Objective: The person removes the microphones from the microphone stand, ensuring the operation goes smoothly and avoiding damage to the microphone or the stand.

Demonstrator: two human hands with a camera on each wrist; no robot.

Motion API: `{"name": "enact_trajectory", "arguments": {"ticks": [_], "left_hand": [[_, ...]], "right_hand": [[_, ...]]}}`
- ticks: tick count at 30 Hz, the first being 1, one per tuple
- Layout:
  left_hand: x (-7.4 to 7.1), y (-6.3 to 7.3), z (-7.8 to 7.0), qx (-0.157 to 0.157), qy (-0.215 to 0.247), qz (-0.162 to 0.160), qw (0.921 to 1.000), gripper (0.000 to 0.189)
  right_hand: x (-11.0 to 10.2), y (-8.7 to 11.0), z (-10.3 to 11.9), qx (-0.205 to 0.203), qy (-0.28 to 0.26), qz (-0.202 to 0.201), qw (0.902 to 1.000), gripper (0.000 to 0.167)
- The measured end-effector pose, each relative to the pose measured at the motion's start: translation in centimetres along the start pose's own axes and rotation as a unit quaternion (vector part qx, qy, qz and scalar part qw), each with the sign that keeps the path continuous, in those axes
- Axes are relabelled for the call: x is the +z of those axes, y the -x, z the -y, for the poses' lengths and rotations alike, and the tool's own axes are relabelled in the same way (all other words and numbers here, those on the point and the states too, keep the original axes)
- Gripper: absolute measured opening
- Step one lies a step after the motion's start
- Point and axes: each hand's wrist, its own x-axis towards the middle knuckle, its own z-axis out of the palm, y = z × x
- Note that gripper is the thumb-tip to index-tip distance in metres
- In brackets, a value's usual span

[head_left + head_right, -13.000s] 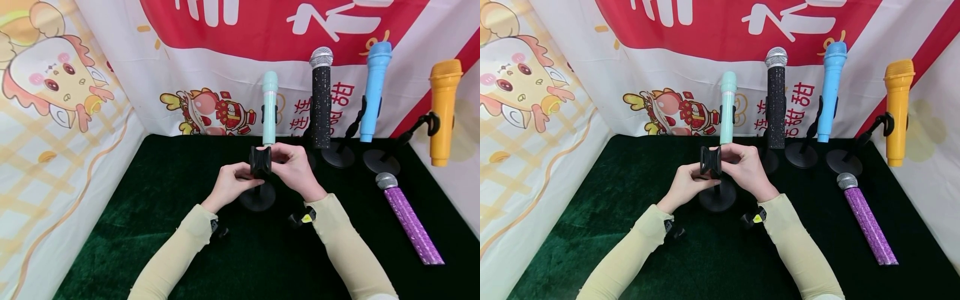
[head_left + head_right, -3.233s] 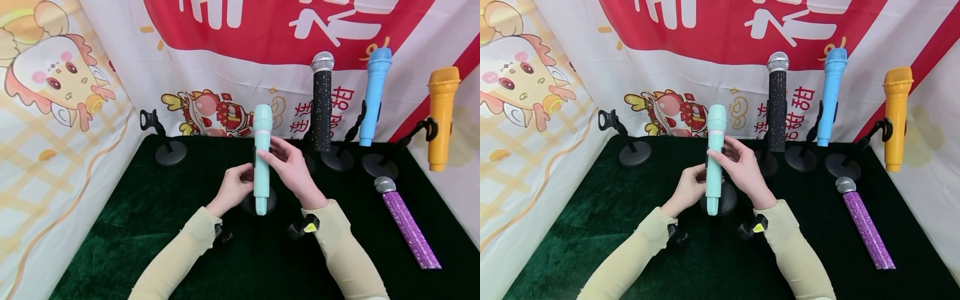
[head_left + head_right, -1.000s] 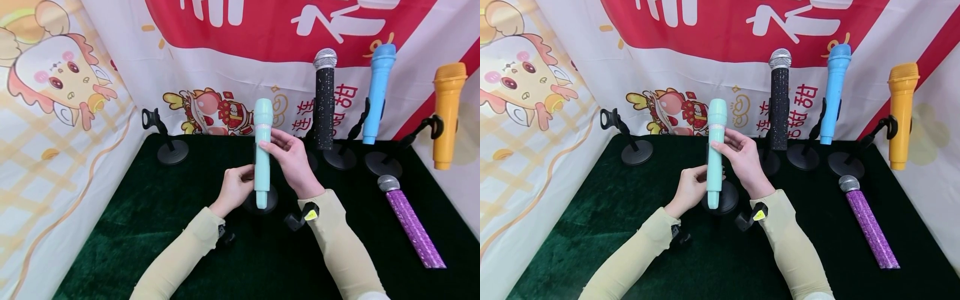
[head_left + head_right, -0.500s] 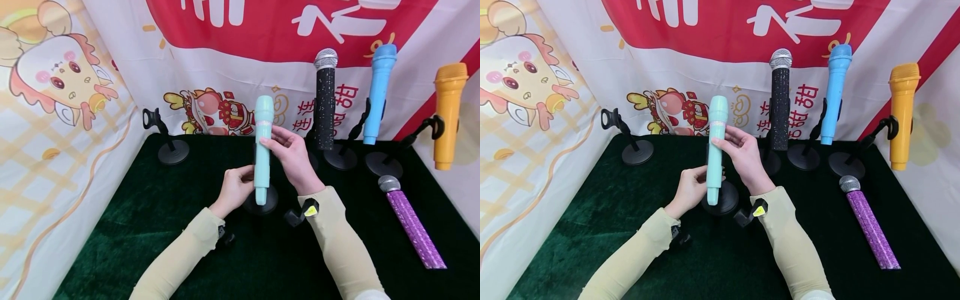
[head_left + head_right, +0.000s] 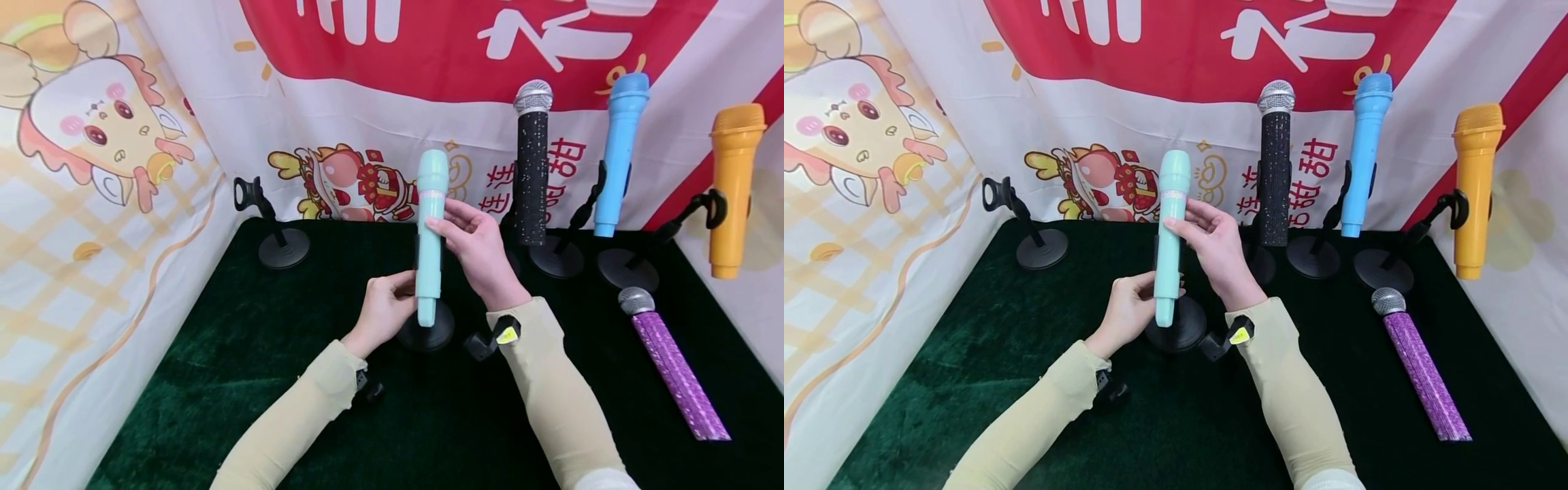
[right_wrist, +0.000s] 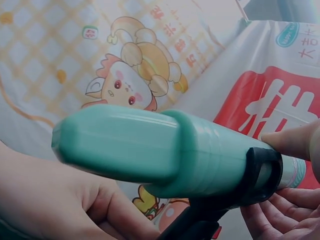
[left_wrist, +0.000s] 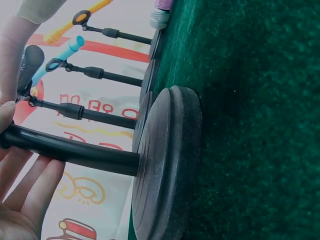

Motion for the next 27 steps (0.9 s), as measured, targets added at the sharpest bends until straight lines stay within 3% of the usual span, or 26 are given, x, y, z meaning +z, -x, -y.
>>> {"name": "enact_trajectory", "arguments": {"ticks": [12,27], "left_hand": [[0.0,0.0,0.0,0.007,0.019,0.009,0.9998,0.017],[-0.1,0.1,0.0,0.002,0.060,0.027,0.9978,0.024]], "right_hand": [[0.0,-0.8,0.0,-0.014,-0.034,-0.001,0.9993,0.044],[0.1,-1.7,0.2,-0.022,-0.062,0.006,0.9978,0.042]]}}
